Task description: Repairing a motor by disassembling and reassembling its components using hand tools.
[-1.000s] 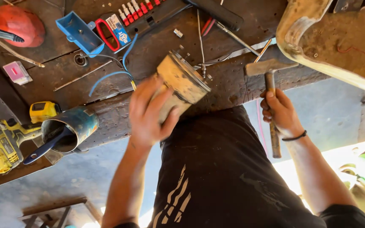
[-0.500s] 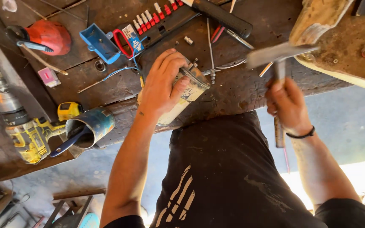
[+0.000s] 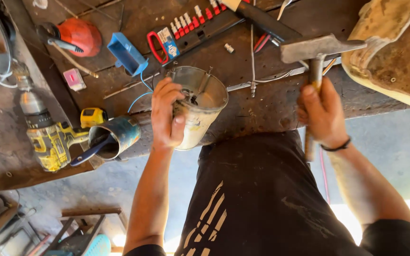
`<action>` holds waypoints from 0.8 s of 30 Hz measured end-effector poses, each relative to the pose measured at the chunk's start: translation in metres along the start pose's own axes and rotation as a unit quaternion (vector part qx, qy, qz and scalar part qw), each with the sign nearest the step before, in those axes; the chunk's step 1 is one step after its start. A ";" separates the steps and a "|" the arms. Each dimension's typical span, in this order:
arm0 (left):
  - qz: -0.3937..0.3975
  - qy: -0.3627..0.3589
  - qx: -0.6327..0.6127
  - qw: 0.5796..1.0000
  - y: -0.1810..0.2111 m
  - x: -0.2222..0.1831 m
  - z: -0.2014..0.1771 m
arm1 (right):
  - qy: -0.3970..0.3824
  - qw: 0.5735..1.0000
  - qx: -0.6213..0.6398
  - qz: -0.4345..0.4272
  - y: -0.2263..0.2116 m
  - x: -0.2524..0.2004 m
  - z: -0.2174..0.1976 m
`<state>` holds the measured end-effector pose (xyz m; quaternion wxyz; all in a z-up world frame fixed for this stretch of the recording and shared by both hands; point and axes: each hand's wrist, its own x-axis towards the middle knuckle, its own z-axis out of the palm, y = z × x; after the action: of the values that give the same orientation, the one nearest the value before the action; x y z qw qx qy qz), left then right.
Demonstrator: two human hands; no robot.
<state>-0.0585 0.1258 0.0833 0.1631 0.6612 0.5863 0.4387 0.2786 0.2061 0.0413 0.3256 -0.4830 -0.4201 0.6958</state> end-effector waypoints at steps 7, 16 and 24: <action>0.057 0.107 0.016 0.993 -0.011 -0.072 -0.014 | -0.208 0.816 -0.533 -0.077 -0.017 -0.005 0.023; -0.109 0.270 -0.147 0.945 0.022 -0.152 -0.004 | -0.194 0.826 -0.523 -0.077 -0.022 -0.011 0.016; -0.043 0.292 -0.197 0.935 0.002 -0.183 0.011 | -0.205 0.766 -0.482 -0.372 -0.079 -0.014 0.036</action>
<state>-0.0359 -0.0394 0.0078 0.1304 0.4330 0.5380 0.7114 0.2525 0.2188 0.1246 0.1898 -0.2280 -0.9037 0.3087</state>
